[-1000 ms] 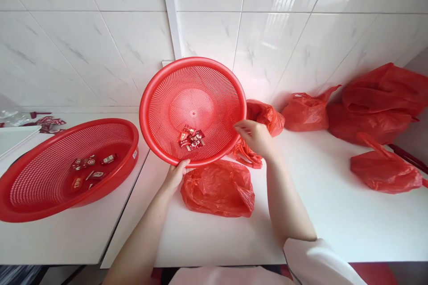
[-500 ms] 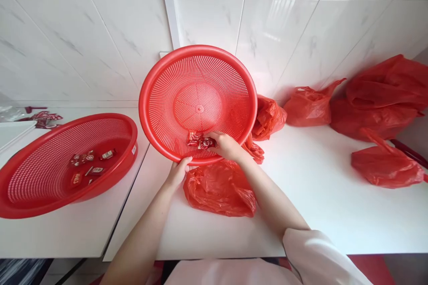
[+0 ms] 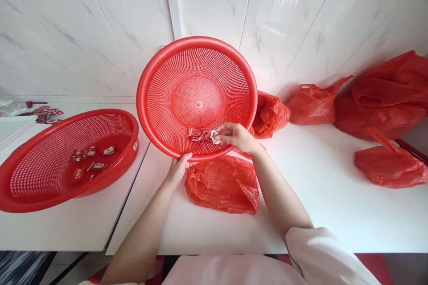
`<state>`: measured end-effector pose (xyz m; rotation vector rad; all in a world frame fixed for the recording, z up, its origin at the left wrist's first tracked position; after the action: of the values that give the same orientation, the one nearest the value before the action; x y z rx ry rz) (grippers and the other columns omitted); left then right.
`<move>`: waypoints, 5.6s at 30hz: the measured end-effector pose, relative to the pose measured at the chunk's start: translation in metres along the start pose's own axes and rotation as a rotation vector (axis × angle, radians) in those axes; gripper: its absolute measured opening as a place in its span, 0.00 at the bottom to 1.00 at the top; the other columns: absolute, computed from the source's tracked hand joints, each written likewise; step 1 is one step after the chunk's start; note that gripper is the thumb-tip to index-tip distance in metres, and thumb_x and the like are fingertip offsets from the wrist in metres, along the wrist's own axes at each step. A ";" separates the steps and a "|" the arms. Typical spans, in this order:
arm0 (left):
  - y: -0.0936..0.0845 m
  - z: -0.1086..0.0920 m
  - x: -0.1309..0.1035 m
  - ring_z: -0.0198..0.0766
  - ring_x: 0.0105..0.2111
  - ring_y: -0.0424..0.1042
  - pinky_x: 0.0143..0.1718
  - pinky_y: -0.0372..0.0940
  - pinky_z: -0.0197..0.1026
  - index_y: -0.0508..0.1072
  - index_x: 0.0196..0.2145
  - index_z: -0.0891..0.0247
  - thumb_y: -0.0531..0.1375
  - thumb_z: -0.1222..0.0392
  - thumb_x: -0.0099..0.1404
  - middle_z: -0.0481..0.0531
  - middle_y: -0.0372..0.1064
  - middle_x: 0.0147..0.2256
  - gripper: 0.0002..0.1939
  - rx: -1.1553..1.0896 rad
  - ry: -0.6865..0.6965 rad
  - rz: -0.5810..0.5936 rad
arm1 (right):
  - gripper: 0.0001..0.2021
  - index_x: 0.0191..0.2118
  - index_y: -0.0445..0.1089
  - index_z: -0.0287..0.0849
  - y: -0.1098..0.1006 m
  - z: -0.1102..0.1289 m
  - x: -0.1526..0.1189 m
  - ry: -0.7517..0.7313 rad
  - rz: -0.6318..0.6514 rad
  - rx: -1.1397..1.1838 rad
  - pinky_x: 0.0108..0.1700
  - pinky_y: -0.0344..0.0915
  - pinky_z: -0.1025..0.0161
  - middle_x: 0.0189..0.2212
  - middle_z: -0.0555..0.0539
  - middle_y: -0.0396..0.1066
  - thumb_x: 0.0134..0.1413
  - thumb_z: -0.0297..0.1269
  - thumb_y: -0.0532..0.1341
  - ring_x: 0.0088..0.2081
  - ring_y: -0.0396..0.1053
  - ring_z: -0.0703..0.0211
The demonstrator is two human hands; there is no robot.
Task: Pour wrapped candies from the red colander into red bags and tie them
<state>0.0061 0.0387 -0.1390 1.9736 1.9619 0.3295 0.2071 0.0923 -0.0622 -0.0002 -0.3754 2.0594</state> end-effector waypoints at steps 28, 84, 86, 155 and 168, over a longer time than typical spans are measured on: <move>-0.005 -0.008 0.004 0.49 0.48 0.72 0.46 0.70 0.53 0.67 0.53 0.63 0.60 0.61 0.58 0.59 0.70 0.52 0.24 -0.024 0.019 -0.046 | 0.18 0.40 0.74 0.37 0.021 0.006 0.001 -0.013 0.058 -0.001 0.33 0.64 0.65 0.28 0.50 0.72 0.50 0.47 0.65 0.30 0.68 0.62; -0.002 0.001 0.002 0.51 0.49 0.71 0.47 0.69 0.55 0.66 0.53 0.64 0.60 0.58 0.58 0.59 0.70 0.51 0.25 0.013 -0.017 0.018 | 0.14 0.36 0.77 0.38 0.017 0.002 -0.004 -0.027 0.224 -0.169 0.33 0.66 0.66 0.29 0.48 0.76 0.53 0.45 0.62 0.28 0.71 0.63; -0.003 0.003 0.002 0.50 0.49 0.71 0.47 0.69 0.54 0.67 0.53 0.64 0.61 0.58 0.57 0.59 0.70 0.50 0.25 0.019 -0.022 0.020 | 0.14 0.35 0.77 0.38 0.017 0.001 -0.008 0.006 0.315 -0.184 0.32 0.66 0.67 0.28 0.48 0.76 0.50 0.45 0.65 0.28 0.71 0.63; -0.003 0.011 0.003 0.50 0.45 0.74 0.43 0.71 0.53 0.69 0.48 0.65 0.61 0.58 0.57 0.57 0.74 0.43 0.20 0.041 -0.079 0.008 | 0.22 0.54 0.69 0.46 0.059 0.000 0.000 -0.192 0.327 -0.414 0.57 0.61 0.54 0.53 0.45 0.70 0.52 0.39 0.64 0.53 0.68 0.51; -0.011 0.000 0.007 0.51 0.48 0.72 0.45 0.70 0.56 0.67 0.51 0.63 0.61 0.59 0.57 0.59 0.70 0.49 0.23 0.050 -0.009 -0.013 | 0.15 0.39 0.68 0.40 0.021 -0.019 -0.001 0.107 0.175 0.088 0.32 0.66 0.65 0.28 0.48 0.75 0.46 0.39 0.67 0.29 0.72 0.62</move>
<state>-0.0036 0.0454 -0.1438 1.9889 1.9947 0.2702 0.1924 0.0874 -0.0859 -0.0929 -0.2244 2.2365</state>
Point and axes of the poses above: each hand's wrist, its own x-axis towards the middle knuckle, its own y-axis out of the palm, z = x × y, the point moved 6 cm from there along x, towards the middle knuckle
